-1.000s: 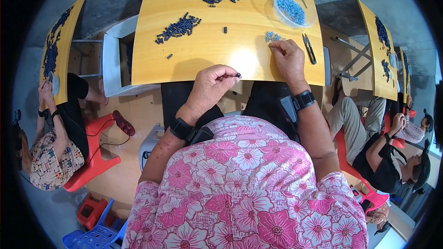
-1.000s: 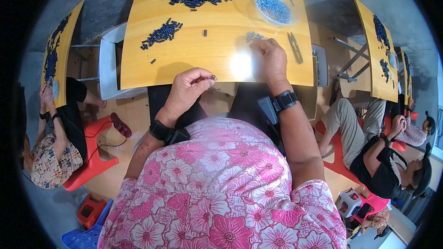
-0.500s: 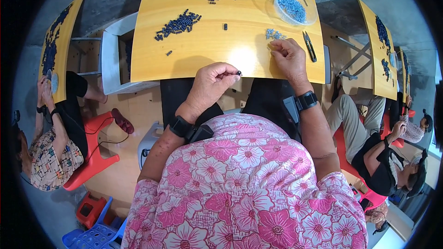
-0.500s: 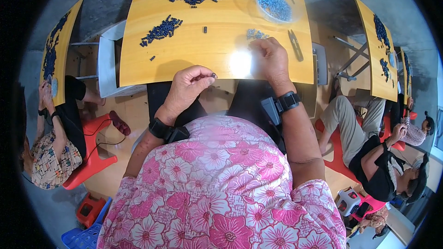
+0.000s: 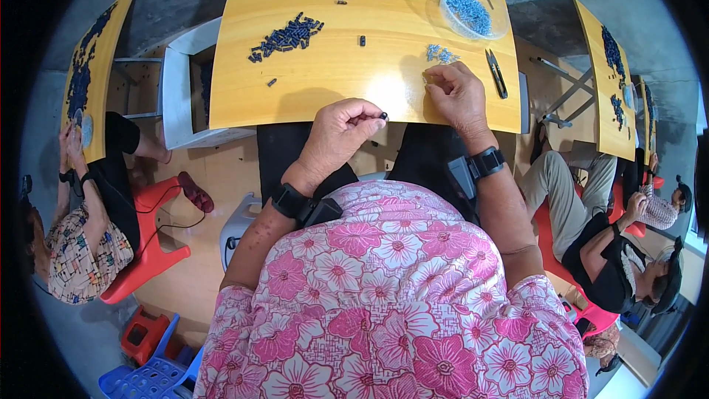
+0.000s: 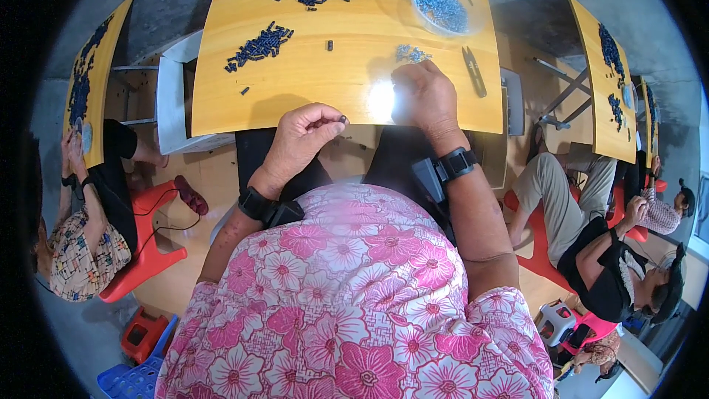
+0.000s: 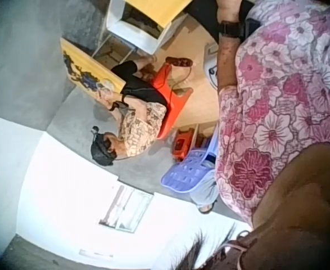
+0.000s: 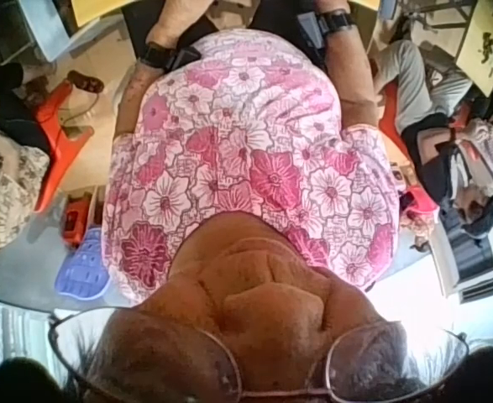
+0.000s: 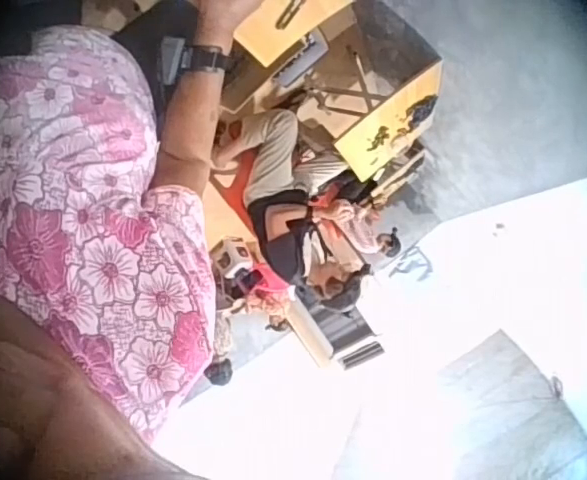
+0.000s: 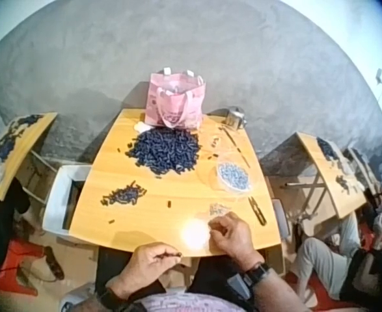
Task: The person is seen assembling small rubber and plastic components onto a table.
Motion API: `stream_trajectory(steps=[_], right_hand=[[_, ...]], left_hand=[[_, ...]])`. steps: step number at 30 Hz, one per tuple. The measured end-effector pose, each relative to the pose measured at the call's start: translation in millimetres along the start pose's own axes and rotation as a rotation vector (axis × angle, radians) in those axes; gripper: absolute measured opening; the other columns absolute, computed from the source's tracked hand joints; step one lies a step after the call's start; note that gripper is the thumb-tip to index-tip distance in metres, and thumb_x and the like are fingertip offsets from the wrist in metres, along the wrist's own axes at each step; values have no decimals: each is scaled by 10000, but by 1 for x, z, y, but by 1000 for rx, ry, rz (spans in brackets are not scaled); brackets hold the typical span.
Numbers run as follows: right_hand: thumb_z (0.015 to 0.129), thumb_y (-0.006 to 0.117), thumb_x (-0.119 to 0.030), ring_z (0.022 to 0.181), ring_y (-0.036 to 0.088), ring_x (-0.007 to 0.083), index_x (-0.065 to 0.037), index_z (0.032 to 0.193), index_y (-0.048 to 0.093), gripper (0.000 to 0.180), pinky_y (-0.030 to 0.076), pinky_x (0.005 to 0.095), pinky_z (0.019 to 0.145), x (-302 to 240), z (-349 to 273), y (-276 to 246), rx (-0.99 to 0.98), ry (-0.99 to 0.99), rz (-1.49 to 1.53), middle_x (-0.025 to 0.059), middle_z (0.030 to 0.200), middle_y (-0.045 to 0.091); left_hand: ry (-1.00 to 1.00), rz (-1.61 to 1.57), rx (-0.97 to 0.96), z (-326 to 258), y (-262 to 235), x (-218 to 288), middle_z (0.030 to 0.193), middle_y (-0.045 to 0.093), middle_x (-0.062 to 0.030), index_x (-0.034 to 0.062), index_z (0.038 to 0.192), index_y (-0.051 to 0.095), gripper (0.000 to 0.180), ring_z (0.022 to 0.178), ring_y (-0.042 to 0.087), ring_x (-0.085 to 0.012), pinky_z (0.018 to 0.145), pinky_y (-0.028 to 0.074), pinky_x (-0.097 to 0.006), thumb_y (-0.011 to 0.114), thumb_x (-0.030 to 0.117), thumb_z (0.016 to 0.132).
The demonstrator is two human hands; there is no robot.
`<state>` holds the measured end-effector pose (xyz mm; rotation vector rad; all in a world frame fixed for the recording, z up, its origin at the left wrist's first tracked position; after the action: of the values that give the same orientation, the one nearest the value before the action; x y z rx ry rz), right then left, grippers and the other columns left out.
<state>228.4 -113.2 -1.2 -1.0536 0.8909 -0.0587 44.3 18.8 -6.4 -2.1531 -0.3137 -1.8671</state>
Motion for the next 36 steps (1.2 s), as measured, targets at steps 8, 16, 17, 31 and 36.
stream_trajectory(steps=[8,16,17,31,36], right_hand=[[758,631,7,669,603,172,-75,938,708,212,485,256,640,-2,-1,-2,-17,19,51,83,801,613],[794,623,6,673,521,212,-103,937,707,198,442,298,650,-26,7,-5,-91,-258,66,78,720,524],[794,623,6,673,521,212,-103,937,707,198,442,298,650,-25,8,-4,-89,-257,66,78,720,524],[684,622,-97,812,610,193,-140,785,699,134,521,316,704,-34,16,4,-172,-284,-85,-40,904,688],[787,669,-80,651,560,228,-116,894,706,118,454,311,611,-40,16,5,-131,-396,-66,71,719,559]], left_hand=[[8,5,6,0,0,1,859,661,-25,-8,928,657,102,791,599,-75,731,490,-217,641,65,860],[-16,4,6,-1,-1,-1,863,660,-24,-9,930,653,96,796,597,-71,738,493,-217,638,56,862],[-16,5,5,-1,0,-1,863,660,-24,-9,930,653,96,796,597,-71,738,493,-217,638,56,862],[-19,-26,-6,0,-2,-4,885,665,-26,-12,947,644,109,812,600,-72,747,490,-220,635,65,870],[-17,-9,-6,2,-1,-3,890,665,-26,-12,951,648,114,814,599,-71,748,489,-218,636,66,869]])
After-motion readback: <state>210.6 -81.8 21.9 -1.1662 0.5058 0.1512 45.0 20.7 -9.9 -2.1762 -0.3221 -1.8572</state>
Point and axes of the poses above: each hand's wrist, its own z-axis towards the middle knuckle, its own y-axis out of the palm, x = y × z, the point moved 5 cm from there along z, towards the middle knuckle
